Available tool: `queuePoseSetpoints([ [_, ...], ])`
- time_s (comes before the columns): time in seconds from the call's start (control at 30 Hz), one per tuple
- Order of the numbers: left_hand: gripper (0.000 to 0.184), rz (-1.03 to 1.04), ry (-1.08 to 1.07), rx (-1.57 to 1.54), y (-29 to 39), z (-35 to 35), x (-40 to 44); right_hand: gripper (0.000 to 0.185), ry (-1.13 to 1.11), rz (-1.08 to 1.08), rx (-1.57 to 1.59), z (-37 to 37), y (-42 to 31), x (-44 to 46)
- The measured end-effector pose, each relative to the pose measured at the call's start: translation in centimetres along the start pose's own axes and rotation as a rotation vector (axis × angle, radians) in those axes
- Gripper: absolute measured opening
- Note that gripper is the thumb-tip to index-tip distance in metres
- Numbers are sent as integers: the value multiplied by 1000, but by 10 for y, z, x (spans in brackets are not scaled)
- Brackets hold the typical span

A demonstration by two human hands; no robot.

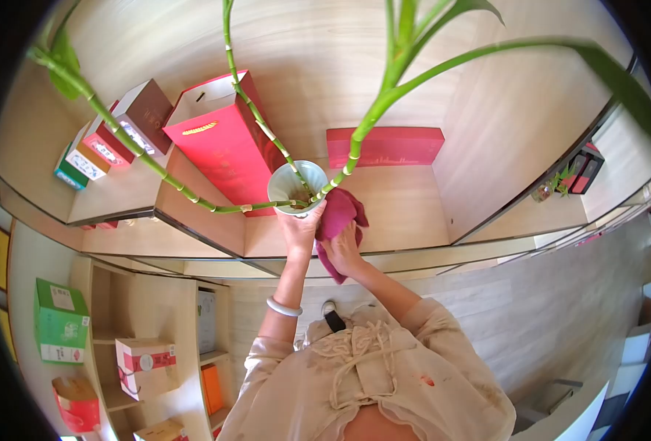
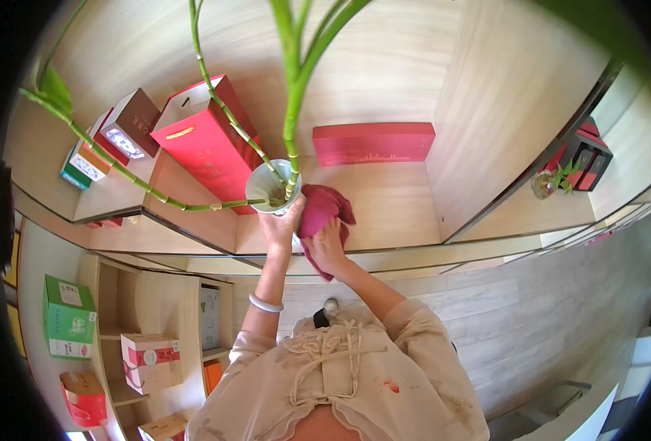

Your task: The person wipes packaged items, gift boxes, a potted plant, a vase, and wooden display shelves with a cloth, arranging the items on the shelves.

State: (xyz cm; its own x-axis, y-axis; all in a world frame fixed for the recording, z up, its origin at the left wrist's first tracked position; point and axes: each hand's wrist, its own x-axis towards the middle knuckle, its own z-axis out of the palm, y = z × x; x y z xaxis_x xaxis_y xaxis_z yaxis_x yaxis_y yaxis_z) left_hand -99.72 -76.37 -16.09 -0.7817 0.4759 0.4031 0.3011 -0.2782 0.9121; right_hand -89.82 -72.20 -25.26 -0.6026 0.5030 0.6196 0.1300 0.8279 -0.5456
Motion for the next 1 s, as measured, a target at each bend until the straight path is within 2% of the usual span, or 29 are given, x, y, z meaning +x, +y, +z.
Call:
queuePoseSetpoints([
  [0.03,72,3,13,-5,0,1,-1,58,-7,-12,-1,-7,3,-8],
  [0.1,59,65,37,-36,0,2,-2,53,-197,46,-172,-24,8,-18],
  [0.13,60,50,6,-13,-4,0,0,53,-197,32,-176,-28,7,-18],
  [0.2,59,40,-2,17,-6,-2,-1,54,-288,141,-76,-35,4,-15],
  [0.23,57,22,-17,52,-5,-3,-2,54,-287,133,-77,-40,-6,-6],
  [0.3,53,54,-40,94,-8,-9,-1,54,-33,40,146,-47,-29,14],
  [0.37,64,-15,-160,76,-25,-18,-2,54,-53,52,155,-43,-41,22],
  [0.43,61,-63,-160,-3,-27,-19,0,55,16,78,291,-36,-42,28],
  [0.5,58,-60,-204,4,-18,-18,1,58,-10,58,229,-14,-20,7],
  [0.53,56,52,-225,132,-7,-22,6,59,-74,67,146,-13,-8,-4],
  [0.57,56,58,-214,126,3,-25,13,59,-138,74,61,-15,3,-12],
  [0.63,59,-33,-412,69,17,-30,23,61,-160,26,-10,-22,9,-18],
  [0.67,57,-88,-437,112,19,-32,24,61,-187,113,35,-24,11,-21],
  [0.7,57,-89,-434,110,18,-32,22,61,-212,204,82,-24,9,-23],
  [0.77,58,5,-417,181,16,-29,14,61,-168,136,21,-20,9,-25],
  [0.8,57,-76,-398,107,24,-27,6,61,-125,70,-39,-20,9,-25],
  [0.9,54,-82,-392,107,20,-31,-2,55,-165,121,-55,-17,9,-30],
  [0.93,52,29,-369,54,21,-31,-2,55,-166,119,-55,-17,9,-31],
  [1.0,50,31,-376,40,25,-33,-3,52,-175,129,-32,-18,9,-33],
])
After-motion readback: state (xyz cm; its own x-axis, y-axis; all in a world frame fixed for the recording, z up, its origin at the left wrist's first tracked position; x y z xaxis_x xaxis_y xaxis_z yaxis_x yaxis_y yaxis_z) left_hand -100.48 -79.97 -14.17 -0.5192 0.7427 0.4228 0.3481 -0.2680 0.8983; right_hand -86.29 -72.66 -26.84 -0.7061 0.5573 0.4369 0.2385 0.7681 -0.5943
